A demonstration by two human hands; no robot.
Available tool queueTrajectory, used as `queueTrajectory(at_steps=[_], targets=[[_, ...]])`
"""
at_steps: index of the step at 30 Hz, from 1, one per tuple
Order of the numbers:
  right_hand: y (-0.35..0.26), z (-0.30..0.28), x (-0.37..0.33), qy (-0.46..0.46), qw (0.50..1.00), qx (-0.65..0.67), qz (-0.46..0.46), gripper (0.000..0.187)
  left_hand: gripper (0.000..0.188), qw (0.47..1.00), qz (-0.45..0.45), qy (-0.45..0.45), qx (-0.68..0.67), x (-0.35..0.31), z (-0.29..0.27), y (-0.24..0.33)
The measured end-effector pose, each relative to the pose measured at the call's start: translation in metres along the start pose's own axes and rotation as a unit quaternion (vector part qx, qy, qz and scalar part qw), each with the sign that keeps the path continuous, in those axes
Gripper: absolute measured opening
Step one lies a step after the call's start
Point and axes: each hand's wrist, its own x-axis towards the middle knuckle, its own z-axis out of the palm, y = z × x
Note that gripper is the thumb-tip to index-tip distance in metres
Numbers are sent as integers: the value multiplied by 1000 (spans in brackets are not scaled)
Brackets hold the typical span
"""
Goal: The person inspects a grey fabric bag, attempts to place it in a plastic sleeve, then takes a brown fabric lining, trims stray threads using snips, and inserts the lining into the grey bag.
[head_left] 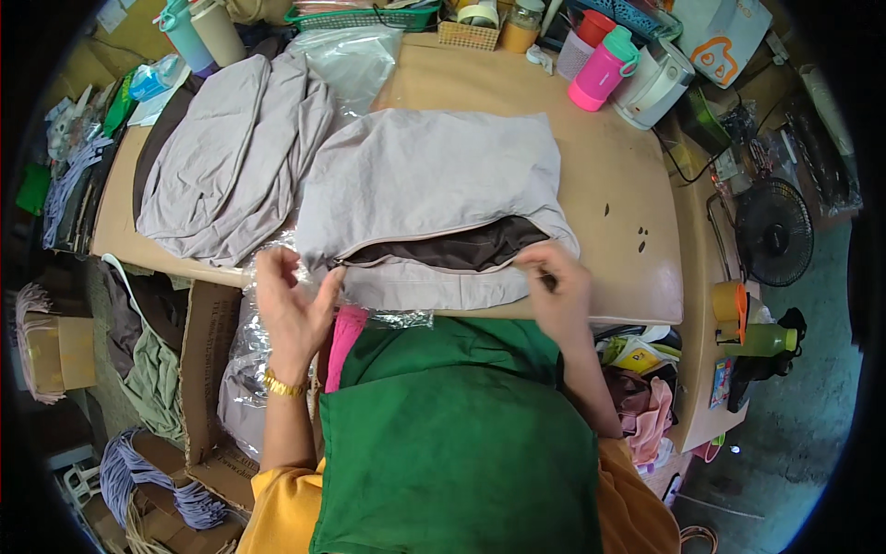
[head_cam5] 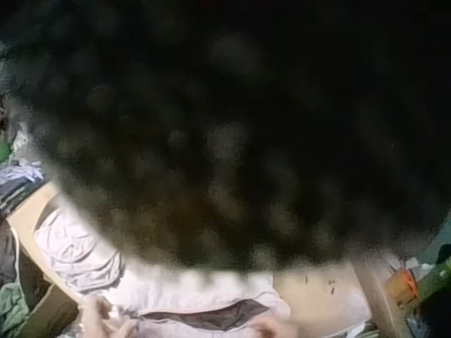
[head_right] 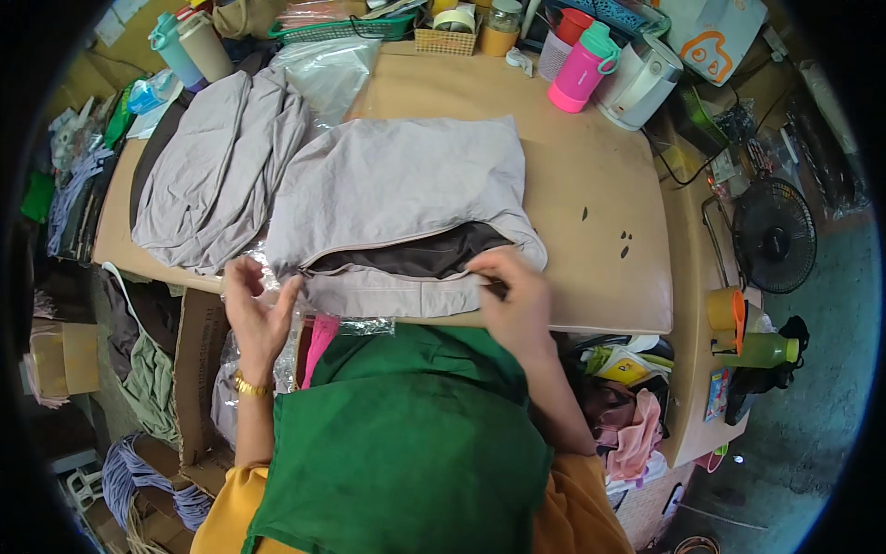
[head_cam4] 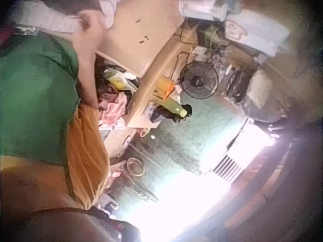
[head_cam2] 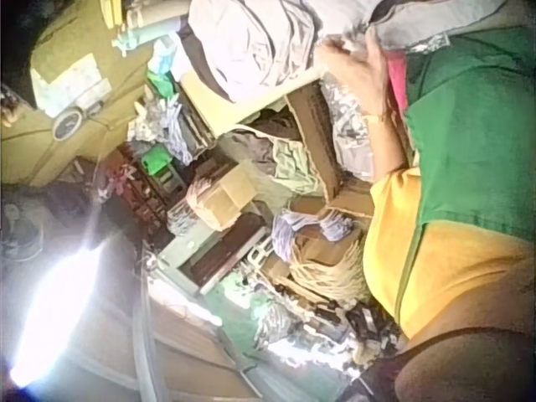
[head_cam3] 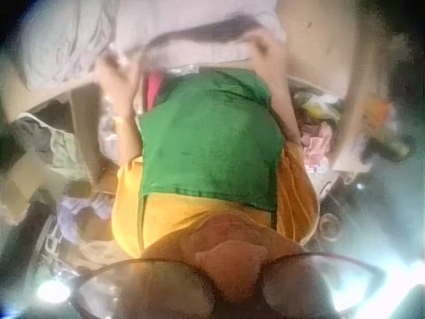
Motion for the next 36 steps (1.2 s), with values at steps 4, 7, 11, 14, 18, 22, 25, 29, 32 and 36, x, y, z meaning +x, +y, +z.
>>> queueTrajectory(at_steps=[4,7,11,14,18,22,25,29,32,36], targets=[[6,30,15,-114,971,-207,31,33,46,998,18,-43,34,1,17,-11],[6,32,21,-34,971,-235,10,36,20,996,-29,-82,-23,-1,24,-22],[-27,45,14,-98,993,7,62,23,16,929,-168,-210,-254,-2,31,2],[-46,64,12,-96,986,85,103,12,17,855,-238,-268,-375,-6,35,18],[-44,75,6,-32,992,110,56,31,16,824,-234,-279,-434,-8,41,24],[-43,75,6,-59,995,68,50,31,19,814,-224,-295,-447,-8,43,27],[-41,74,6,-91,986,86,110,23,28,886,-149,-286,-334,-5,32,44],[-43,65,17,-89,994,37,49,13,39,850,-186,-328,-367,-4,28,38],[-40,62,20,-115,985,77,101,11,39,746,-218,-351,-522,-1,27,25],[-40,58,23,-156,959,155,176,14,32,723,-195,-362,-555,0,26,25]])
